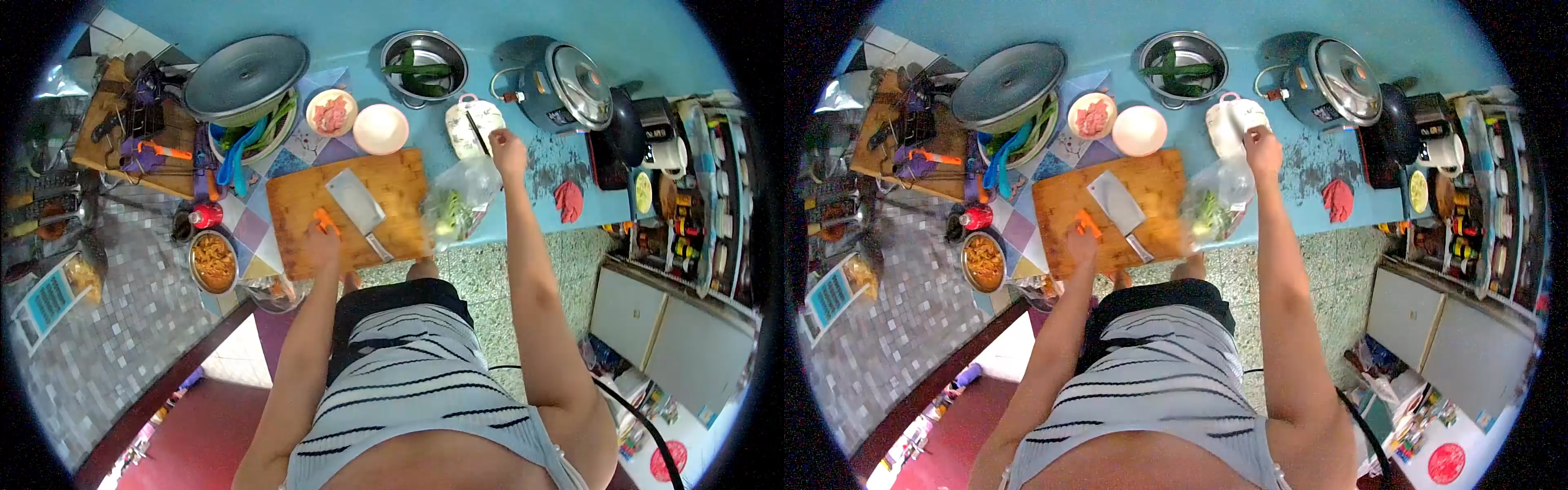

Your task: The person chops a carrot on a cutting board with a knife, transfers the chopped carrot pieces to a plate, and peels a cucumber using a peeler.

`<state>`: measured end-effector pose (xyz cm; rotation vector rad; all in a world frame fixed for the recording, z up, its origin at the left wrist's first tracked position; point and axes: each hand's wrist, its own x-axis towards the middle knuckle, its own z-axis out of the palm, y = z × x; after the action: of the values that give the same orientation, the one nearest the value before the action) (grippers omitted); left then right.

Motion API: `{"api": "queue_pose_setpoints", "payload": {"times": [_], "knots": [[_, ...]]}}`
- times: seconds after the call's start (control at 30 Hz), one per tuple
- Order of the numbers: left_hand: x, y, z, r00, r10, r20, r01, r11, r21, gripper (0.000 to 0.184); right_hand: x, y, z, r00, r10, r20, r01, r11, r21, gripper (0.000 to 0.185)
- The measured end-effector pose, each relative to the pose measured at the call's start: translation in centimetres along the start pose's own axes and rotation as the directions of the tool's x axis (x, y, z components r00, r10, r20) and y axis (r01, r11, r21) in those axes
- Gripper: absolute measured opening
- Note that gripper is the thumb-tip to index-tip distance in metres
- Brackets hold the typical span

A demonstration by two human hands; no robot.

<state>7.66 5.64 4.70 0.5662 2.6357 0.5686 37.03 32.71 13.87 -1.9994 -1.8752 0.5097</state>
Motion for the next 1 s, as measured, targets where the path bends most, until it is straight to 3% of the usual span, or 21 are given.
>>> {"api": "queue_pose_setpoints", "payload": {"times": [0.03, 0.07, 0.1, 0.17, 0.2, 0.27, 0.33, 0.43, 0.5, 0.53, 0.6, 0.63, 0.73, 0.77, 0.8, 0.9, 1.0], "knots": [[-1.0, 1.1, 0.7, 0.991, 0.135, -0.022, -0.136, 0.988, -0.07, 0.031, 1.4, 2.1, 1.1, 1.0, -0.013, 0.01, 0.012, 1.0, 0.008, 0.027], [-1.5, 2.2, 1.4, 0.962, 0.268, -0.056, -0.273, 0.953, -0.131, 0.029, 2.7, 3.7, 2.5, 0.992, 0.001, 0.124, 0.014, 0.992, -0.123, 0.028], [-2.3, 3.4, 2.1, 0.964, 0.257, -0.068, -0.263, 0.958, -0.116, 0.029, 3.5, 5.0, 3.7, 0.971, 0.031, 0.236, 0.03, 0.968, -0.251, 0.028], [-4.0, 6.0, 3.3, 0.977, 0.165, 0.138, -0.122, 0.954, -0.274, 0.025, 4.4, 6.6, 5.2, 0.949, 0.052, 0.312, 0.05, 0.95, -0.308, 0.029], [-4.9, 7.1, 3.4, 0.979, 0.155, 0.132, -0.117, 0.959, -0.258, 0.025, 4.6, 7.2, 5.9, 0.927, 0.08, 0.368, 0.07, 0.923, -0.378, 0.029], [-6.7, 8.8, 3.6, 0.951, 0.201, 0.233, -0.103, 0.922, -0.374, 0.024, 4.8, 8.7, 7.6, 0.908, 0.082, 0.411, 0.093, 0.916, -0.39, 0.028], [-7.4, 8.2, 4.6, 0.949, 0.219, 0.229, -0.124, 0.922, -0.366, 0.023, 5.1, 9.4, 8.5, 0.891, 0.086, 0.446, 0.114, 0.908, -0.403, 0.027], [-7.6, 7.5, 4.8, 0.937, 0.247, 0.245, -0.145, 0.917, -0.371, 0.022, 4.2, 9.6, 8.3, 0.905, 0.041, 0.423, 0.132, 0.919, -0.37, 0.025], [-7.3, 7.7, 4.7, 0.942, 0.229, 0.247, -0.106, 0.898, -0.427, 0.02, 3.7, 8.8, 6.6, 0.949, -0.068, 0.307, 0.14, 0.966, -0.219, 0.024], [-7.3, 8.8, 4.2, 0.935, 0.249, 0.251, -0.123, 0.895, -0.429, 0.02, 3.3, 8.2, 5.0, 0.955, -0.057, 0.291, 0.124, 0.968, -0.218, 0.024], [-7.5, 11.6, 3.2, 0.922, 0.335, 0.196, -0.22, 0.867, -0.446, 0.022, 1.9, 7.0, 1.3, 0.948, -0.241, 0.207, 0.247, 0.969, -0.002, 0.017], [-7.3, 13.4, 2.9, 0.907, 0.368, 0.205, -0.243, 0.855, -0.458, 0.022, 1.1, 6.3, -0.7, 0.959, -0.223, 0.177, 0.229, 0.973, -0.013, 0.017], [-9.1, 19.9, 2.0, 0.835, 0.454, 0.311, -0.21, 0.785, -0.582, 0.027, -2.3, 4.5, -6.6, 0.912, -0.409, 0.036, 0.398, 0.901, 0.171, 0.014], [-10.6, 22.9, 0.8, 0.758, 0.582, 0.295, -0.262, 0.686, -0.679, 0.031, -3.5, 4.1, -8.1, 0.895, -0.446, 0.012, 0.436, 0.88, 0.187, 0.014], [-11.9, 25.5, -0.1, 0.659, 0.708, 0.253, -0.306, 0.56, -0.77, 0.035, -4.6, 4.3, -9.3, 0.869, -0.488, 0.081, 0.465, 0.862, 0.204, 0.015], [-16.5, 30.2, -1.0, 0.487, 0.84, 0.241, -0.44, 0.473, -0.763, 0.042, -7.0, 6.1, -11.5, 0.796, -0.585, 0.155, 0.519, 0.791, 0.325, 0.017], [-21.2, 33.2, 0.4, 0.31, 0.91, 0.275, -0.493, 0.401, -0.772, 0.026, -8.4, 8.5, -16.1, 0.832, -0.522, 0.19, 0.449, 0.833, 0.323, 0.019]]}}
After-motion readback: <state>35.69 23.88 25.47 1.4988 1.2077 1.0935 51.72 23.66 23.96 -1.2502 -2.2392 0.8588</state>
